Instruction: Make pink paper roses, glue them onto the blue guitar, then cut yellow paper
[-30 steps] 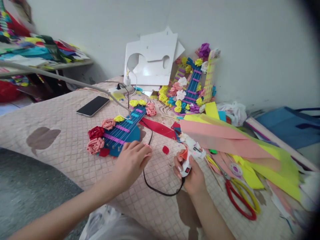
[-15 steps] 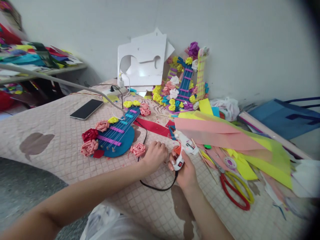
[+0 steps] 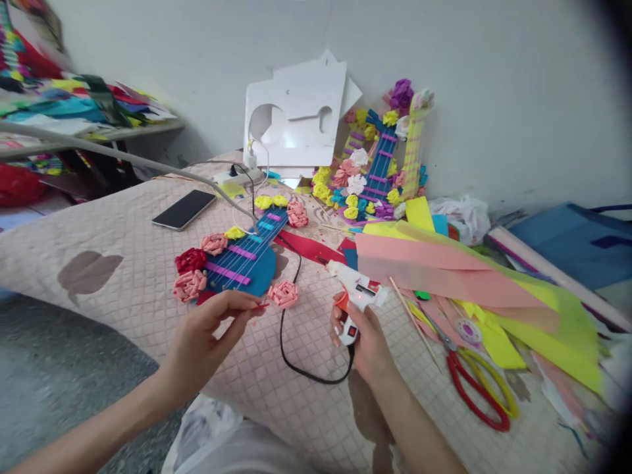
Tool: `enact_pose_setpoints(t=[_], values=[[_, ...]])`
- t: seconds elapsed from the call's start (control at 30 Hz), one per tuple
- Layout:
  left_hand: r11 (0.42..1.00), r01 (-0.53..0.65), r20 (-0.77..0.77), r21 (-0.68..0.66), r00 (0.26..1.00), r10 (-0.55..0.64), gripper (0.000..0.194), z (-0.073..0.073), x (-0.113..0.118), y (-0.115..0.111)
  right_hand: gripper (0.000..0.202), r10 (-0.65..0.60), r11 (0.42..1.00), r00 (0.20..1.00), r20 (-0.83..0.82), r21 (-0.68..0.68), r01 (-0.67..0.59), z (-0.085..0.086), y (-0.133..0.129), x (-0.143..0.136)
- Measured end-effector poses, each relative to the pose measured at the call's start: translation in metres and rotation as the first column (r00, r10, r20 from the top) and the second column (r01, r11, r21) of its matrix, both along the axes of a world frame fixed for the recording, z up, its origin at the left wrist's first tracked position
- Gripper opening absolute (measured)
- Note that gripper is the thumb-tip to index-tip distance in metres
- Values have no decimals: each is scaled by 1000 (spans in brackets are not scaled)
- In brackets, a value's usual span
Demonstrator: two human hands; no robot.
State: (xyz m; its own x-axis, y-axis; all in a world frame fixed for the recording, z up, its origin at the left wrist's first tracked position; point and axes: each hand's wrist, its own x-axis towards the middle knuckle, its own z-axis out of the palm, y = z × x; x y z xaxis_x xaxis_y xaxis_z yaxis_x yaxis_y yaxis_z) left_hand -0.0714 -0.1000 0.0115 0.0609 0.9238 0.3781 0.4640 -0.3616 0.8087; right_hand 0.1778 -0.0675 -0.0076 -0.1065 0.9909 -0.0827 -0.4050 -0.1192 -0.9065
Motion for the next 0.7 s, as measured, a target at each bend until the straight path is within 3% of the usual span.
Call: enact_pose_setpoints(t=[0.07, 0.17, 0.33, 0.43, 0.53, 0.7], values=[[995, -35, -136, 89, 990, 47, 12, -12, -17, -10, 26, 94, 995, 985, 146, 14, -97, 4, 0, -6], [972, -99, -252, 213, 956, 153, 17, -31, -35, -19, 28, 242, 960, 873, 423, 24, -278, 16, 1, -21], [929, -189, -259, 317, 926, 277, 21, -43, -48, -22, 24, 209, 857, 648, 733, 181, -482, 39, 3, -55], [911, -193, -259, 364, 919, 298, 22, -45, -52, -23, 23, 166, 792, 540, 825, 214, -571, 42, 5, -73], [906, -202, -246, 373, 920, 306, 20, -49, -54, -23, 22, 165, 781, 467, 869, 174, -600, 36, 7, -83], [905, -231, -216, 358, 922, 321, 17, -54, -53, -22, 29, 166, 767, 455, 875, 176, -618, 27, 9, -90]])
